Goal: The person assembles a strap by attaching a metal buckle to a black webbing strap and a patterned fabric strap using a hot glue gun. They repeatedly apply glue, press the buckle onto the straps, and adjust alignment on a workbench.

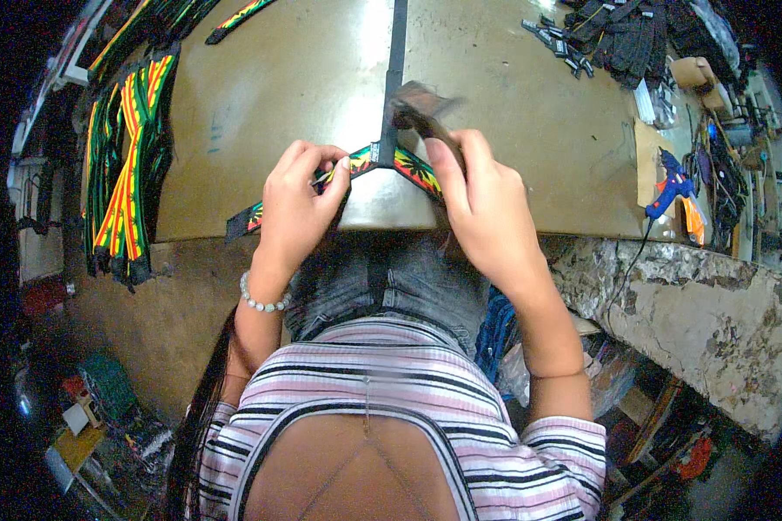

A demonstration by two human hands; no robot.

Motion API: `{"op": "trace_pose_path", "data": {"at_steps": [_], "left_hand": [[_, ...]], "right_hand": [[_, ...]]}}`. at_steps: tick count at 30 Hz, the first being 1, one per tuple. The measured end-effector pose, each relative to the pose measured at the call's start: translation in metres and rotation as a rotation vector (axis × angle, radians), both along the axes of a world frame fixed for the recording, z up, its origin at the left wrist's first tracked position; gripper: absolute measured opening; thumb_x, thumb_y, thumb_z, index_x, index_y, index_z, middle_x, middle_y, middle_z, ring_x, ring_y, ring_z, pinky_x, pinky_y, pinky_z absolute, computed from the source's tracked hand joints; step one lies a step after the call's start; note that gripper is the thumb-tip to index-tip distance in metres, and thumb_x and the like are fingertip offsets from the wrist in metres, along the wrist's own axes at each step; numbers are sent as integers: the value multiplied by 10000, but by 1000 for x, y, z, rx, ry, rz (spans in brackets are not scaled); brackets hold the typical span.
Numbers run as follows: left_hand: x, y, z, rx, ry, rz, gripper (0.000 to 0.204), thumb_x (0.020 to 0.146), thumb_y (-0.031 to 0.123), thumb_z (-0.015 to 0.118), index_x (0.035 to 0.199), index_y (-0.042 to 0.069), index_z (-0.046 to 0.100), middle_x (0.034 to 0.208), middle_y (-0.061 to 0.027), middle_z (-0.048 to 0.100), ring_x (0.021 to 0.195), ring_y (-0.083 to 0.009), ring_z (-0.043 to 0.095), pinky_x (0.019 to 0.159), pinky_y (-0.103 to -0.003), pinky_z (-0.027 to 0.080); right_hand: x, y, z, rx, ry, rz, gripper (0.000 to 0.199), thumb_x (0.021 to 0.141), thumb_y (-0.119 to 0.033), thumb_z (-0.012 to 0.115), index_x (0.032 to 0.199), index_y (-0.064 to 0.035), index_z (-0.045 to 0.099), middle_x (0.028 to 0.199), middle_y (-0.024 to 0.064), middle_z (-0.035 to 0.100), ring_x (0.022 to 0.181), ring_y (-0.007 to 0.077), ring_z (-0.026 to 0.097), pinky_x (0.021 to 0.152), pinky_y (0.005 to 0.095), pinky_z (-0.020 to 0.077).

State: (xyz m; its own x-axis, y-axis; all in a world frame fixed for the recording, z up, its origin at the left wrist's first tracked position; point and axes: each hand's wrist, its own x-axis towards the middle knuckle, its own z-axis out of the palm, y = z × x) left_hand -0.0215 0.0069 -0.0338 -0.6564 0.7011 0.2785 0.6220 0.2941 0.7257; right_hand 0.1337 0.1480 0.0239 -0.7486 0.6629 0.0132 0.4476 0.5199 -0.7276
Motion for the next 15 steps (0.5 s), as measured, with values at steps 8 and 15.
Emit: {"op": "trace_pose_path", "data": {"at_steps": [8,15], "left_hand": [[3,-1,8,-32,47,-45,224,853,200,736,995,33,686,918,-140,619,797,-298,656,725,-384,528],[2,-1,24,-286,192,-156,196,922,225,670,1012,51,668,925,-123,622,820,-327,669,701,-429,537]], "right_hand": [[15,6,-9,127,-110,42,380,1018,-371,535,921,-5,562,804,290,637,836,515,617,697,554,486],[32,101,-40,804,-145,-190,368,985,-376,576,1150,-61,673,1040,176,664,909,395,648,810,451,512]]}}
